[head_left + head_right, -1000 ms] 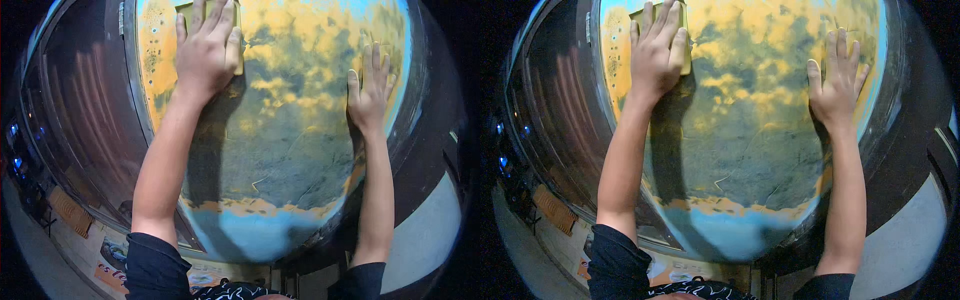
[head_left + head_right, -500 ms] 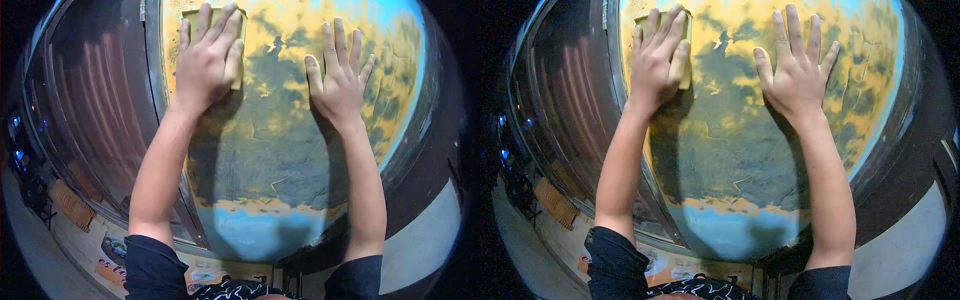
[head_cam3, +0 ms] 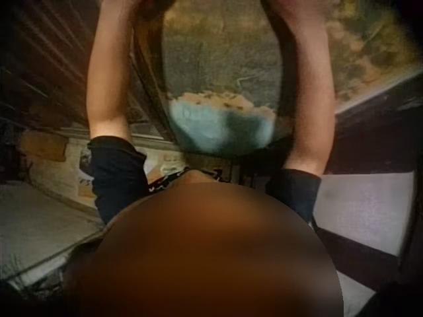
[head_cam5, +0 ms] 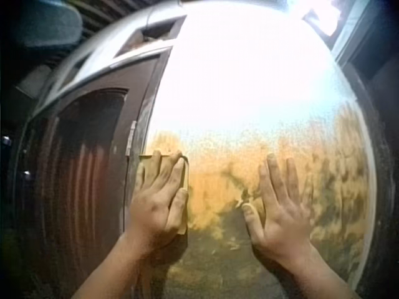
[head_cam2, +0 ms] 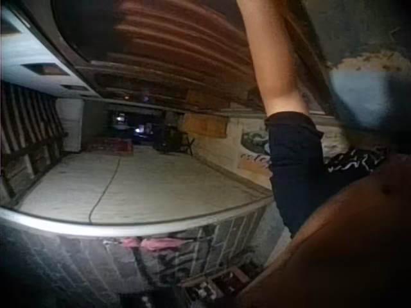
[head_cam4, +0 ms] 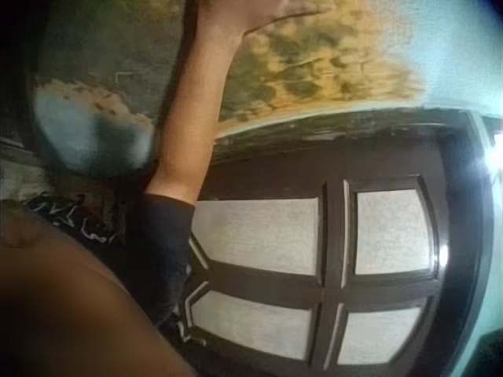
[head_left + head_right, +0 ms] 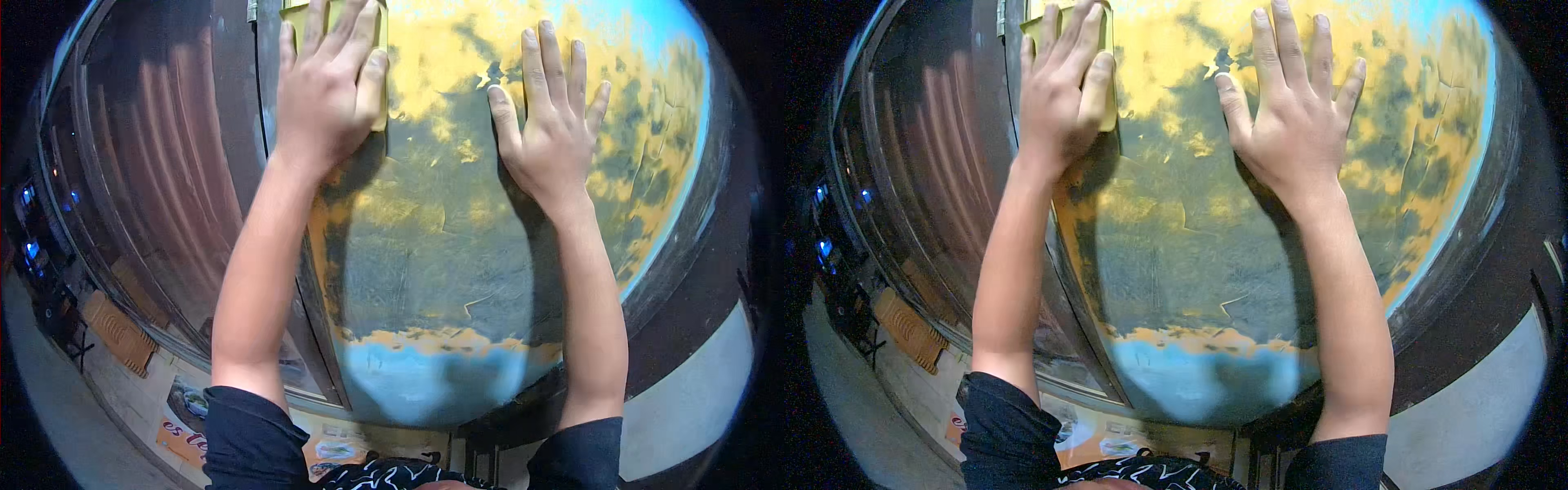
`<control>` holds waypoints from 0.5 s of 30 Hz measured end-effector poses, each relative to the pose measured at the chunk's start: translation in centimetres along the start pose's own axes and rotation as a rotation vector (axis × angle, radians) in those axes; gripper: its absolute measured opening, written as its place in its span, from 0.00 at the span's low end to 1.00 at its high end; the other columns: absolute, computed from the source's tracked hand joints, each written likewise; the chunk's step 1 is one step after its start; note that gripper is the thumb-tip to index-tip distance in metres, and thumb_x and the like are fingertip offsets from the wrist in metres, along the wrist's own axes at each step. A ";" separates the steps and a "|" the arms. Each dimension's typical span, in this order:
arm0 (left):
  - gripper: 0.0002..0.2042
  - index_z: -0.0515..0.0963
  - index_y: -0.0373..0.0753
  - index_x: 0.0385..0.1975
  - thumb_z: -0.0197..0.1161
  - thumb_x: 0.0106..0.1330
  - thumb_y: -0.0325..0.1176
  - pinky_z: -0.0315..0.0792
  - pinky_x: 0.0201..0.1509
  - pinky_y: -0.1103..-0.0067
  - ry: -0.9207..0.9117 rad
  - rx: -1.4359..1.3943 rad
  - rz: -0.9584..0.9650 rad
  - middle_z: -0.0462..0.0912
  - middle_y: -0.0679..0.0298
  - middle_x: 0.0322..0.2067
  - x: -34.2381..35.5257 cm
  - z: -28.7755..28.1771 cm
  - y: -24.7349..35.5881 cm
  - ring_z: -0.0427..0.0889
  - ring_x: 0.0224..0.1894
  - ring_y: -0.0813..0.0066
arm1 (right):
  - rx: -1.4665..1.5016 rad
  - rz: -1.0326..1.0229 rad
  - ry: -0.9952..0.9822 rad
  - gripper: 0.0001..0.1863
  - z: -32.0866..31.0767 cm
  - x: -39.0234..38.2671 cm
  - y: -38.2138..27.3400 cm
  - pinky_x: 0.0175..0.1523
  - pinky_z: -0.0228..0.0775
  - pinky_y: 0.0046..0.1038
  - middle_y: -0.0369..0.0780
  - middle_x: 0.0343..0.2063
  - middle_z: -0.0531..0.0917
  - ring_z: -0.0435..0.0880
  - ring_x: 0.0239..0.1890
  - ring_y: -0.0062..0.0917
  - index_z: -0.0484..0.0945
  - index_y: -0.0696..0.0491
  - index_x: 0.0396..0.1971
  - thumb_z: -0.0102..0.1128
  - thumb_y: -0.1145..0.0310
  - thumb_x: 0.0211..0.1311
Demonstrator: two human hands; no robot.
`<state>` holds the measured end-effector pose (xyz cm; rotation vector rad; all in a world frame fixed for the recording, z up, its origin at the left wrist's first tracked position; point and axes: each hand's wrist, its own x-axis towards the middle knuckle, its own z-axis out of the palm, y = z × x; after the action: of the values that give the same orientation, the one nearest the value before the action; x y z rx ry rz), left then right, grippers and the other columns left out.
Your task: Sanding a painted metal surface using a piece of sandpaper.
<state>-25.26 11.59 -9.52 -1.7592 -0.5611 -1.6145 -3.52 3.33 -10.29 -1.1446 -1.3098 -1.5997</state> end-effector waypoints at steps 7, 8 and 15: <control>0.22 0.72 0.42 0.58 0.51 0.65 0.40 0.44 0.71 0.54 0.031 0.050 0.109 0.67 0.67 0.64 -2.7 0.9 0.1 0.55 0.70 0.59 | -0.003 -0.002 0.008 0.32 0.1 -0.2 0.0 0.70 0.34 0.56 0.30 0.70 0.56 0.51 0.72 0.35 0.59 0.41 0.68 0.48 0.47 0.65; 0.22 0.71 0.41 0.59 0.51 0.65 0.36 0.46 0.71 0.56 0.066 0.069 0.113 0.68 0.63 0.63 -1.4 0.7 -0.3 0.57 0.70 0.57 | 0.007 -0.005 0.015 0.32 0.0 0.0 0.0 0.70 0.34 0.55 0.30 0.70 0.56 0.51 0.72 0.35 0.59 0.41 0.68 0.48 0.47 0.65; 0.26 0.64 0.32 0.63 0.45 0.66 0.38 0.36 0.73 0.56 -0.118 -0.067 -0.044 0.59 0.57 0.68 0.0 0.6 4.8 0.48 0.72 0.51 | 0.130 0.015 0.007 0.30 -0.3 0.0 0.0 0.71 0.35 0.52 0.35 0.69 0.59 0.53 0.71 0.35 0.61 0.46 0.66 0.50 0.54 0.66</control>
<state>-21.40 8.74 -10.44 -1.9132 -0.6113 -1.5831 -3.55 3.03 -10.31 -1.0666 -1.3764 -1.4837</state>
